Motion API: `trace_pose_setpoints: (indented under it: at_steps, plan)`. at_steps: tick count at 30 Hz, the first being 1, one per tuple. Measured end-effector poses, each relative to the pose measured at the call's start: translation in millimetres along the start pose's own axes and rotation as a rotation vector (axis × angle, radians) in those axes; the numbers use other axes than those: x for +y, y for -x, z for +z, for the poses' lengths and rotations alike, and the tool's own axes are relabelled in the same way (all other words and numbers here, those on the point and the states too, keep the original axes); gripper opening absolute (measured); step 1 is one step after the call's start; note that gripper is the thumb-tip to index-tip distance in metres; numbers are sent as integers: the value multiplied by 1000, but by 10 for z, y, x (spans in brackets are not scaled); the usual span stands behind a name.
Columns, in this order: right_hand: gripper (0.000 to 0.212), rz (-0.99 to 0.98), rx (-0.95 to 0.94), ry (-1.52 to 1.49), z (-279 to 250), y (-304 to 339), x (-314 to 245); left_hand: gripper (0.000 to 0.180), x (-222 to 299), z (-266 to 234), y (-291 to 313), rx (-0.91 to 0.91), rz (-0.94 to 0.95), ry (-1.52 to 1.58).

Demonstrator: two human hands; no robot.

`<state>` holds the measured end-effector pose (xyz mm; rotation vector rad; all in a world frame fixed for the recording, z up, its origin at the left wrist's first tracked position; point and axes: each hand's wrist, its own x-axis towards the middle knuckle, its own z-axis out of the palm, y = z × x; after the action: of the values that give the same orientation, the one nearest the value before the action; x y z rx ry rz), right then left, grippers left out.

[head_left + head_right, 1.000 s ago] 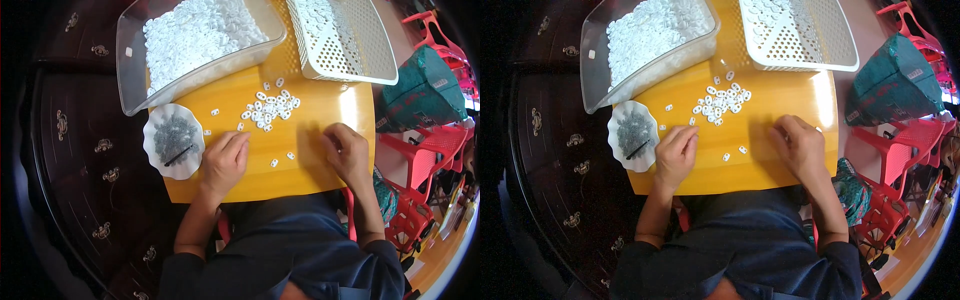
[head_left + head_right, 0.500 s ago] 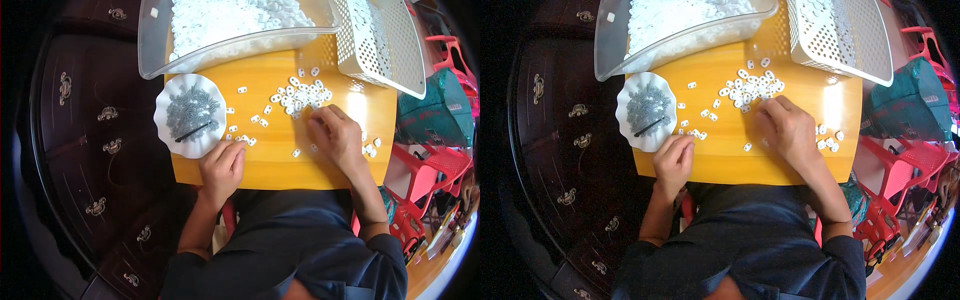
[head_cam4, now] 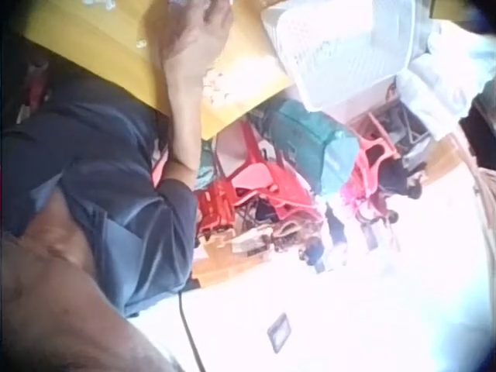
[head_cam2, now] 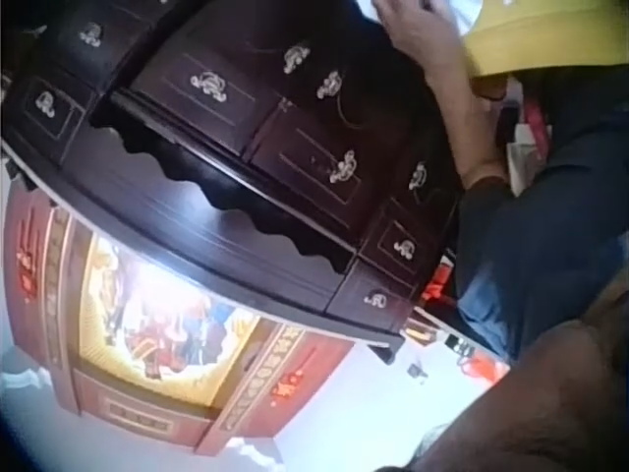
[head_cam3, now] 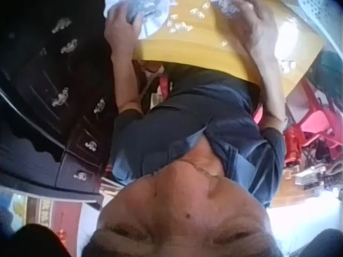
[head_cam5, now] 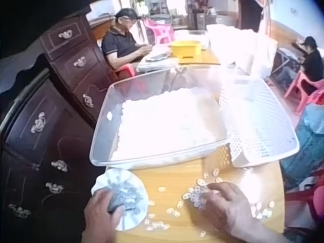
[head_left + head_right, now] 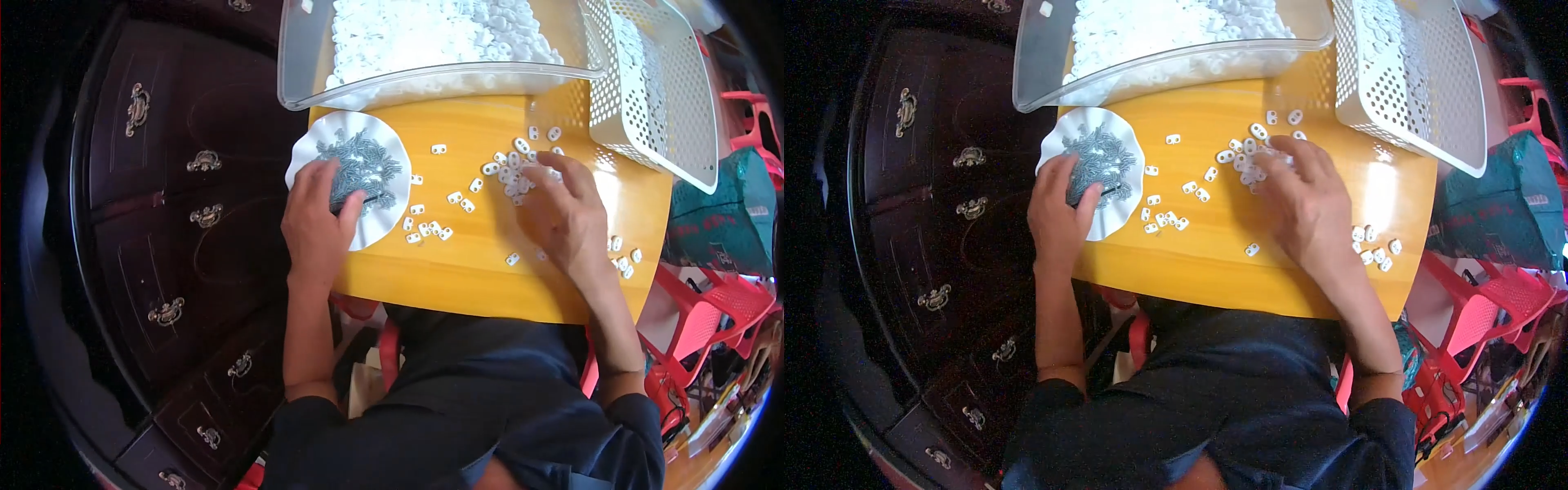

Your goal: Assembling small white plastic components by manually inserting metal pins into them.

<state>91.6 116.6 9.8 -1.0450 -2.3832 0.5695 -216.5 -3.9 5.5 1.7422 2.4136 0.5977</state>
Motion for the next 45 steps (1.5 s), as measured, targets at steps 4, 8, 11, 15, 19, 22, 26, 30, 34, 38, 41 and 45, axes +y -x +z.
trace_pose_setpoints:
  at_steps: [4,8,11,15,19,22,26,30,34,38,41,45]
  plan:
    - [45,-58,-1,61,116,38,36,44,-65,34,-103,-21,73,-118]
    - [40,-53,-15,59,154,133,121,31,-48,75,-166,-11,115,-74]
    - [37,-35,-36,62,131,199,153,25,-54,98,-194,-19,120,-56]
    - [35,-91,-59,-13,111,324,164,18,-38,128,-220,11,153,-28]
    - [32,-181,-135,-48,68,407,98,15,-31,139,-233,19,164,-39]
    - [33,-202,-151,-81,122,442,72,11,-45,163,-249,19,157,-28]
    - [32,-187,-146,-138,109,423,33,10,-31,148,-277,-5,154,-81]
    - [32,-138,-108,-149,72,417,22,10,-83,156,-286,-5,157,-90]
    - [32,-53,-41,-156,5,392,68,11,-63,119,-295,39,143,-19]
    - [27,17,56,-74,-81,308,228,14,83,-43,-297,86,155,86]
    - [29,2,90,-33,-132,146,323,14,345,-97,-283,76,140,182]
    - [30,-16,48,21,-151,0,381,14,772,147,-261,-11,336,303]
